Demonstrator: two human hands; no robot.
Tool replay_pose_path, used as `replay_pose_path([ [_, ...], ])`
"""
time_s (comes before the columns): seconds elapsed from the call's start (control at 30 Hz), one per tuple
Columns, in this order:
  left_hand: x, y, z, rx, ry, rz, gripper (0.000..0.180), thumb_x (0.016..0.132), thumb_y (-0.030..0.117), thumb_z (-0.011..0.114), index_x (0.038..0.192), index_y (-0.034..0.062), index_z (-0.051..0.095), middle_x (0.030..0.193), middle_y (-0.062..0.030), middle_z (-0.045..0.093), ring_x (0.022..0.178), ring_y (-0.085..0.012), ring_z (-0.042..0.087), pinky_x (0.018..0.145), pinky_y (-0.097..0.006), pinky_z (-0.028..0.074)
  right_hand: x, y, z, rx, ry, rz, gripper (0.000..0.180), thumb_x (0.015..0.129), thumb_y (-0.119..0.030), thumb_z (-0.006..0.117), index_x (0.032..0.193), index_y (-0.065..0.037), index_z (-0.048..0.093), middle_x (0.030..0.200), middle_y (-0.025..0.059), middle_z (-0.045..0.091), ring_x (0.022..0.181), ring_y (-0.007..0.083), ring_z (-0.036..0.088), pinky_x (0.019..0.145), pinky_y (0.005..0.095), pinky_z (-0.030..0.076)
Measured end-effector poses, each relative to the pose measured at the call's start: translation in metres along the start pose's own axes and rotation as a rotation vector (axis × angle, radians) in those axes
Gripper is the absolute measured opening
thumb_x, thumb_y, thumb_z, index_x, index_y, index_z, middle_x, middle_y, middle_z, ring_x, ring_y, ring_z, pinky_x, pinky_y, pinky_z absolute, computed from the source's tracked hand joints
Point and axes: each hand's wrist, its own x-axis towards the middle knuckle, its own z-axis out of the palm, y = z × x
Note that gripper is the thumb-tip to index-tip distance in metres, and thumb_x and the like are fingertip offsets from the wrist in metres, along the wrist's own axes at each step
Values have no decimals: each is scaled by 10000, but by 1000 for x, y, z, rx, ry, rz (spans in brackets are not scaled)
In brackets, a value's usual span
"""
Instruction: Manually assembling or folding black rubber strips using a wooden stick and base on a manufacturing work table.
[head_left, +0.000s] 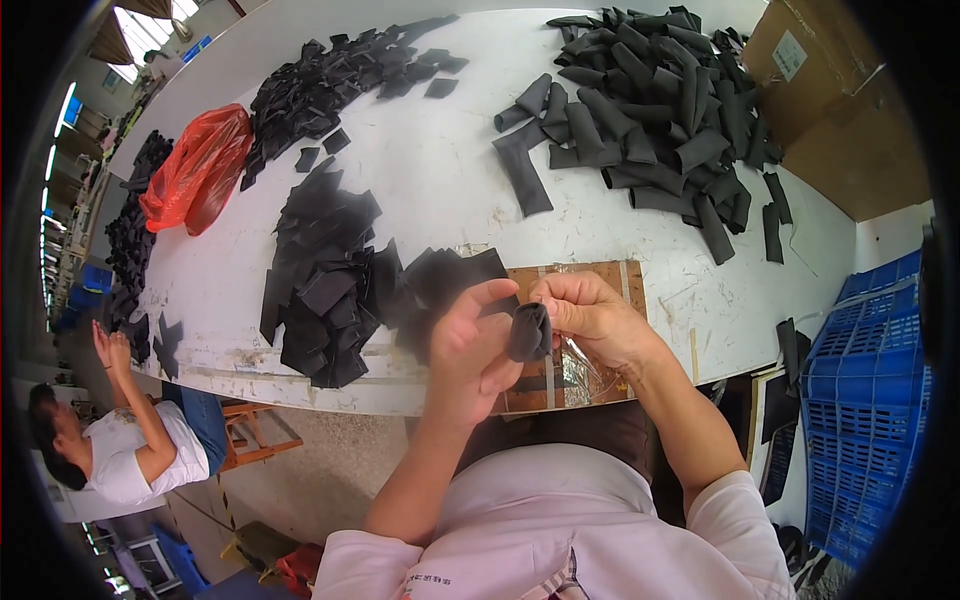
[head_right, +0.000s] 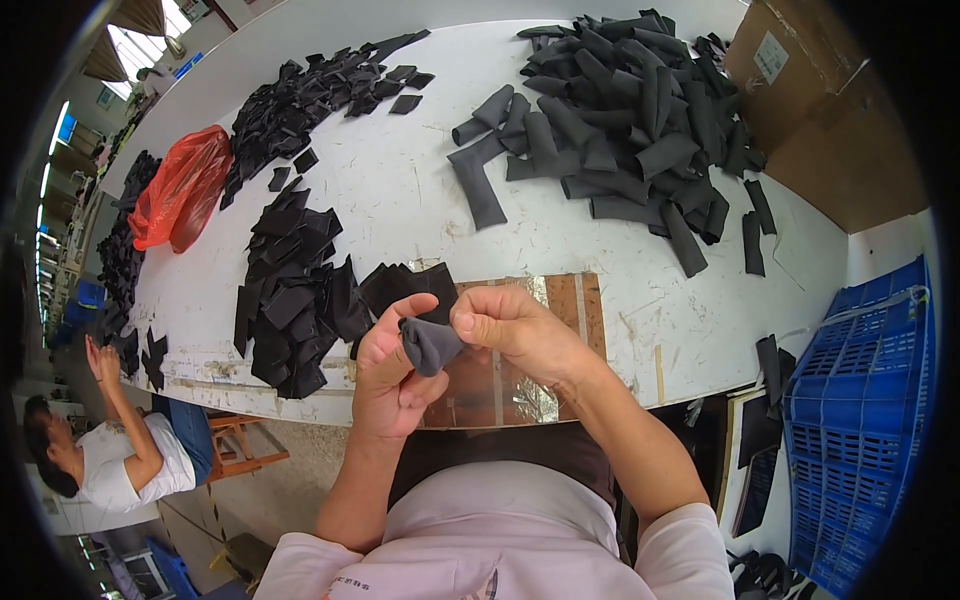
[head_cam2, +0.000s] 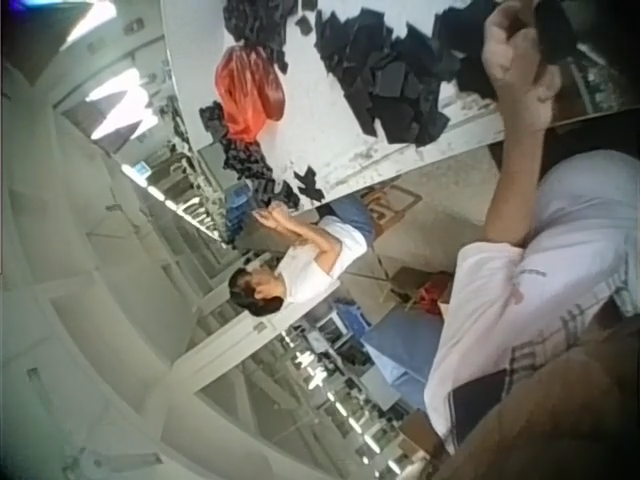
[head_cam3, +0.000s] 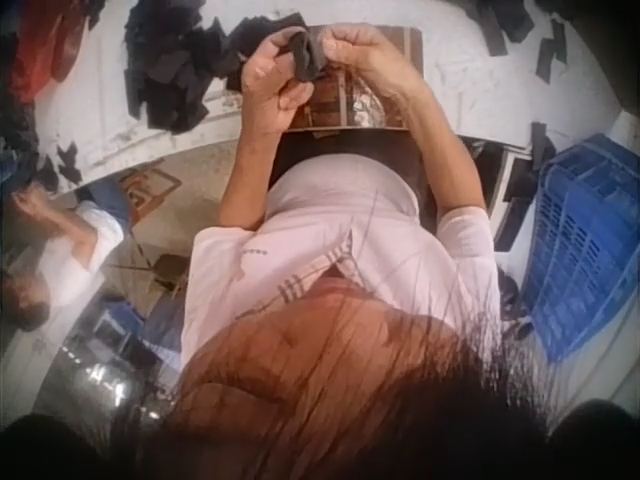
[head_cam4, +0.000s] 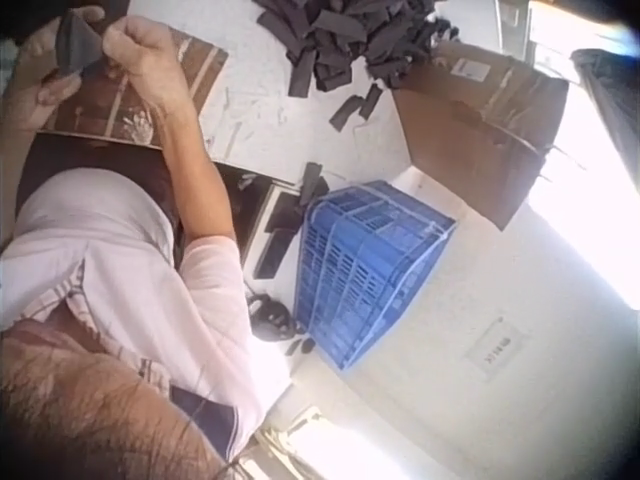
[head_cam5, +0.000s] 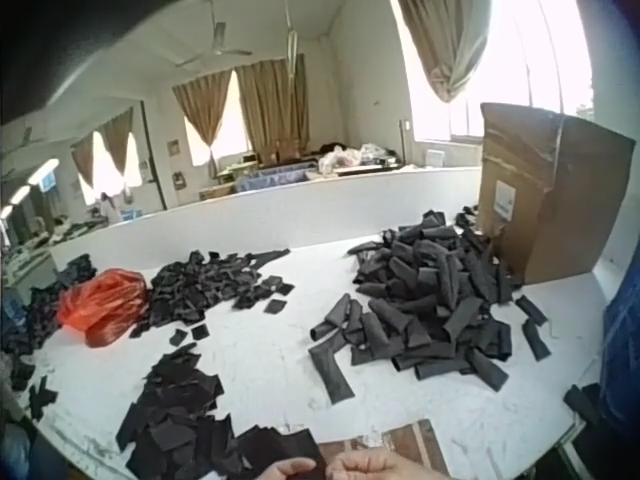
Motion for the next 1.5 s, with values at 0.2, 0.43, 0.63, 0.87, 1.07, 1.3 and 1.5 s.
replay_pose_path([
  [0.2,9,11,13,1032,71,644,391,806,74,556,1175,7,443,1115,-112,497,892,-190,538,754,-252,421,-1,-9,-1,-173,128,-34,290,842,-321,557,742,-49,533,656,-33,466,600,61,425,546,207,364],
  [0.43,7,17,35,422,-14,657,137,860,63,498,946,-30,551,920,-130,581,824,-197,565,780,-314,447,-18,-51,35,-1160,285,-653,306,752,-313,624,775,-22,532,671,53,507,651,171,506,529,277,408],
  [0.63,2,5,19,372,80,462,158,824,87,560,937,-22,538,969,-170,578,902,-225,550,848,-341,409,-14,-17,16,-1497,179,-556,301,661,-262,663,593,-37,476,608,61,472,609,229,517,493,335,417],
  [0.87,16,28,50,676,-66,263,99,690,3,675,759,-10,605,822,-94,610,783,-151,550,675,-261,448,-19,-13,12,-1109,161,-822,72,722,-73,595,757,-17,566,661,105,535,562,251,531,489,342,438],
  [1.07,23,22,43,1166,-120,481,80,722,-5,646,785,-4,596,795,-63,600,718,-109,534,645,-238,434,-12,14,-3,-1117,205,-576,127,768,-137,576,760,-14,547,623,138,517,550,317,511,488,375,423],
  [1.3,13,22,41,591,-151,573,152,821,44,559,952,-33,566,898,-132,577,800,-165,548,700,-268,470,-18,-18,9,-1202,161,-423,217,736,-191,633,686,-7,528,588,139,497,533,308,494,480,386,394],
  [1.5,8,31,26,90,-10,442,157,827,175,562,889,30,571,843,-92,571,840,-230,490,800,-376,391,-15,-32,19,-1305,104,-479,274,731,-216,641,621,-2,510,574,133,492,538,303,504,480,384,396],
])
